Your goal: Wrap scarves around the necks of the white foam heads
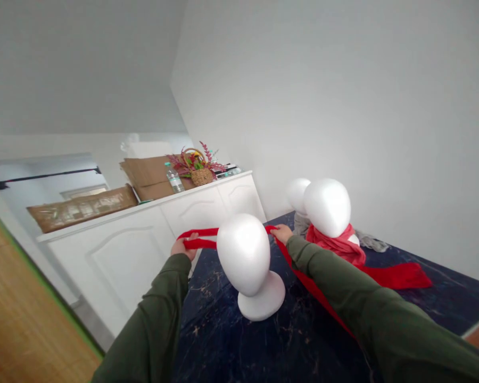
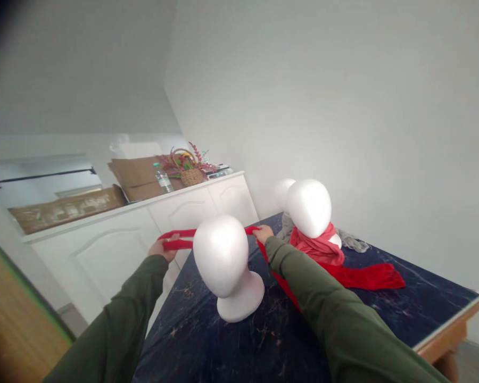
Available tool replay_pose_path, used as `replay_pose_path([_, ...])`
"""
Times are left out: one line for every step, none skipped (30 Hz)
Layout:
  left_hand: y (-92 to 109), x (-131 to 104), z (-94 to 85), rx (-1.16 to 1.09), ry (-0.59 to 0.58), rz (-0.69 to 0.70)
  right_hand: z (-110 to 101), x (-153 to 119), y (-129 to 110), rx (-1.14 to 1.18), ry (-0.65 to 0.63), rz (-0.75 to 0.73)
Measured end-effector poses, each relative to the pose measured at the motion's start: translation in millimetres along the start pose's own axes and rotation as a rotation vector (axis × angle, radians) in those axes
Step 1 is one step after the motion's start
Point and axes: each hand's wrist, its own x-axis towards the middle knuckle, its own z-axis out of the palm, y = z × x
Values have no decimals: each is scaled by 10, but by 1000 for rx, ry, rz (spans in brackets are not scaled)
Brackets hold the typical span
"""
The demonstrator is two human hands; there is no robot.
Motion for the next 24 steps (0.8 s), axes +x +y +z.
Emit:
replay_pose_path([-123, -24, -99, 16, 21, -36, 53, -58, 193, -78, -21, 10])
replay_pose_path([-231, -66, -205, 35, 32, -71, 88, -128, 371, -152, -39, 6])
replay_pose_path([-323, -127, -317, 53, 30, -104, 106, -208, 530, -223, -59, -11])
replay_pose_path([-402, -207, -433, 70, 18, -137, 103, -294, 667, -289, -79, -37])
replay_pose_path([-470, -305, -553, 88, -3, -170, 81, -384, 780, -345, -100, -68])
replay_pose_path([-528, -418, -674, 108, -40, -209, 39, -476, 868, -387, -122, -97])
replay_pose_path([-580, -542, -794, 125, -74, -243, -22, -568, 931, -440, -150, -122])
replay_pose_path([-630, -670, -909, 146, -123, -286, -100, -660, 969, -518, -185, -142])
replay_pose_path([-678, -798, -1016, 163, -213, -323, -188, -749, 986, -621, -223, -156])
replay_pose_path([-727, -920, -1111, 174, -282, -363, -283, -836, 986, -737, -266, -171])
replay_pose_path([-778, -1033, -1189, 184, -345, -401, -377, -919, 972, -855, -312, -192])
replay_pose_path([-833, -1133, -1249, 196, -405, -433, -465, -997, 950, -958, -351, -216])
replay_pose_path([-892, -1220, -1288, 214, -453, -458, -541, -1068, 924, -1035, -376, -236])
replay_pose_path([-955, -1293, -1306, 242, -496, -472, -603, -1130, 898, -1079, -382, -244])
replay_pose_path([-1022, -1353, -1306, 283, -531, -473, -648, -1182, 874, -1118, -377, -240])
replay_pose_path([-1090, -1400, -1291, 339, -557, -463, -678, -1221, 852, -1154, -364, -225])
replay_pose_path([-1159, -1435, -1265, 402, -573, -443, -694, -1250, 833, -1178, -350, -206])
replay_pose_path([-1227, -1459, -1233, 467, -584, -425, -698, -1269, 814, -1181, -342, -197])
replay_pose_path([-1294, -1474, -1200, 525, -589, -410, -690, -1281, 794, -1154, -346, -206])
replay_pose_path([-1359, -1481, -1168, 572, -595, -406, -671, -1289, 772, -1090, -364, -225])
replay_pose_path([-1422, -1483, -1140, 609, -602, -411, -638, -1298, 748, -993, -391, -243])
replay_pose_path([-1482, -1479, -1117, 633, -608, -419, -590, -1311, 723, -868, -427, -249])
replay_pose_path([-1540, -1472, -1099, 652, -613, -433, -524, -1329, 699, -726, -467, -243])
replay_pose_path([-1596, -1462, -1086, 669, -619, -451, -440, -1353, 681, -577, -504, -227])
